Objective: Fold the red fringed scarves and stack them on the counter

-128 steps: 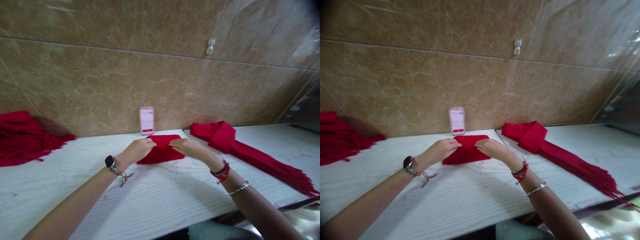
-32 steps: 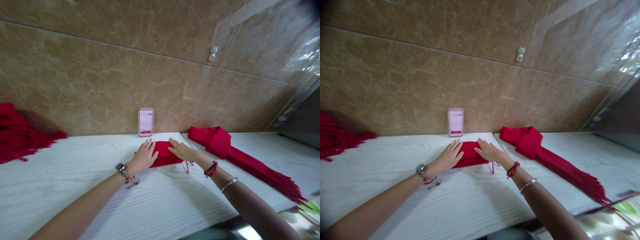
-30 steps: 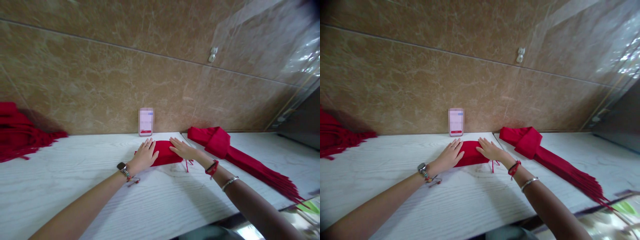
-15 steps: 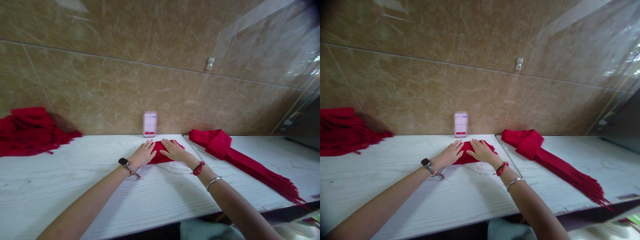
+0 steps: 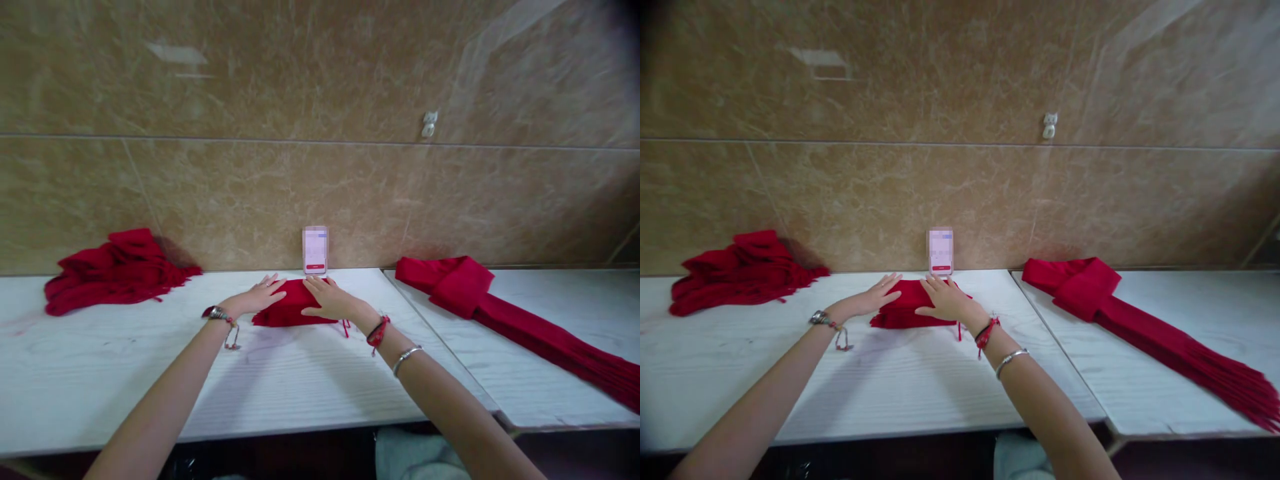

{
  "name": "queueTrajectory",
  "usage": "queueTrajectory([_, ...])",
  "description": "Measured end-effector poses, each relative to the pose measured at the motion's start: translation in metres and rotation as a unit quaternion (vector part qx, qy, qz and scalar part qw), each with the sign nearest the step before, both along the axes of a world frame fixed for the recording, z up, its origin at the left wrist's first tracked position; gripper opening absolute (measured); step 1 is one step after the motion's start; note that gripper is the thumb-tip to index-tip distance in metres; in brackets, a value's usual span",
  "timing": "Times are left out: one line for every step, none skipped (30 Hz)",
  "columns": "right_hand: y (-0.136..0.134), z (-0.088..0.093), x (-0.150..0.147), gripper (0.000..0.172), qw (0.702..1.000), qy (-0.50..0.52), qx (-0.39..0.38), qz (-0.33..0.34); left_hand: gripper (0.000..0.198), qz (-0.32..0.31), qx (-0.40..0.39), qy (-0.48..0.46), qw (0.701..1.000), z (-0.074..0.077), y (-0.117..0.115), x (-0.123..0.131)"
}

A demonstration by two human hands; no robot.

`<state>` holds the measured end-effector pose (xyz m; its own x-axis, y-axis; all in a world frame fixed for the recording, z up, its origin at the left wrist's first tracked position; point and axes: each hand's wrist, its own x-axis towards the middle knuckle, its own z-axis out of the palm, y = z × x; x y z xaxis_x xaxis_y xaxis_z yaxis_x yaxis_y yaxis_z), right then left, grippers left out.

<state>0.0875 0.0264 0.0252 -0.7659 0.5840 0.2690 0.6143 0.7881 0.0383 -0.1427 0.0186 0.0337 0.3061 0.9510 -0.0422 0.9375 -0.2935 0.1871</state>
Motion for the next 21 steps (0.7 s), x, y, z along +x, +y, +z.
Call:
queueTrajectory([-0.001, 0.002, -0.001, 0.076, 1.000, 0.000, 0.002, -0.002, 0.064, 0.005, 0.016, -0.010, 1.000, 0.001, -0.002, -0.004])
queueTrajectory([-0.001, 0.003, -0.001, 0.073, 1.000, -0.006, 0.002, -0.004, 0.067, 0.007, 0.033, -0.017, 0.999, 0.001, -0.004, -0.006])
queueTrajectory([-0.001, 0.002, -0.002, 0.071, 1.000, -0.017, 0.000, -0.005, 0.069, 0.005, 0.051, -0.021, 0.998, 0.000, -0.006, -0.007])
queueTrajectory([-0.001, 0.000, -0.003, 0.070, 1.000, -0.029, -0.004, -0.008, 0.069, -0.001, 0.066, -0.023, 0.998, -0.002, -0.009, -0.006])
queueTrajectory([-0.001, -0.002, -0.003, 0.070, 0.999, -0.041, -0.008, -0.012, 0.068, -0.010, 0.076, -0.020, 0.997, -0.004, -0.012, -0.003])
queueTrajectory([0.000, -0.005, -0.004, 0.072, 0.999, -0.049, -0.011, -0.016, 0.067, -0.019, 0.079, -0.013, 0.997, -0.006, -0.015, 0.000])
queueTrajectory([0.001, -0.007, -0.004, 0.074, 0.998, -0.054, -0.014, -0.017, 0.065, -0.027, 0.075, -0.004, 0.997, -0.009, -0.018, 0.003])
queueTrajectory([0.002, -0.009, -0.003, 0.075, 0.998, -0.056, -0.018, -0.015, 0.064, -0.033, 0.066, 0.005, 0.997, -0.011, -0.020, 0.007])
queueTrajectory([0.003, -0.009, -0.003, 0.075, 0.998, -0.058, -0.027, -0.011, 0.063, -0.036, 0.054, 0.014, 0.998, -0.013, -0.022, 0.009])
queueTrajectory([0.004, -0.007, -0.001, 0.074, 0.998, -0.059, -0.038, -0.005, 0.063, -0.035, 0.041, 0.022, 0.998, -0.014, -0.024, 0.011])
queueTrajectory([0.005, -0.005, 0.000, 0.073, 0.997, -0.058, -0.046, 0.002, 0.064, -0.033, 0.030, 0.029, 0.999, -0.015, -0.026, 0.012])
queueTrajectory([0.005, -0.001, 0.001, 0.071, 0.998, -0.050, -0.048, 0.007, 0.064, -0.030, 0.022, 0.033, 0.999, -0.014, -0.026, 0.012])
queueTrajectory([0.004, 0.003, 0.002, 0.069, 0.998, -0.035, -0.042, 0.010, 0.065, -0.030, 0.015, 0.035, 0.999, -0.012, -0.027, 0.011])
queueTrajectory([0.004, 0.007, 0.002, 0.065, 0.999, -0.015, -0.028, 0.010, 0.065, -0.031, 0.009, 0.034, 0.999, -0.010, -0.027, 0.011])
queueTrajectory([0.002, 0.011, 0.001, 0.062, 1.000, 0.008, -0.010, 0.008, 0.065, -0.032, 0.009, 0.030, 0.999, -0.007, -0.027, 0.010])
queueTrajectory([0.001, 0.014, 0.000, 0.058, 1.000, 0.029, 0.010, 0.005, 0.063, -0.032, 0.018, 0.023, 0.999, -0.004, -0.026, 0.011])
queueTrajectory([0.000, 0.015, -0.003, 0.056, 0.999, 0.043, 0.026, 0.002, 0.060, -0.032, 0.038, 0.016, 0.999, -0.001, -0.026, 0.012])
queueTrajectory([-0.001, 0.015, -0.006, 0.054, 0.998, 0.048, 0.035, -0.001, 0.057, -0.033, 0.066, 0.010, 0.997, 0.002, -0.025, 0.015])
queueTrajectory([-0.001, 0.013, -0.009, 0.053, 0.998, 0.042, 0.037, -0.002, 0.053, -0.036, 0.098, 0.007, 0.994, 0.003, -0.023, 0.018])
queueTrajectory([0.000, 0.010, -0.012, 0.051, 0.999, 0.029, 0.033, -0.003, 0.049, -0.039, 0.125, 0.008, 0.991, 0.003, -0.022, 0.021])
queueTrajectory([0.001, 0.007, -0.015, 0.050, 1.000, 0.011, 0.024, -0.005, 0.045, -0.041, 0.141, 0.014, 0.989, 0.001, -0.022, 0.025])
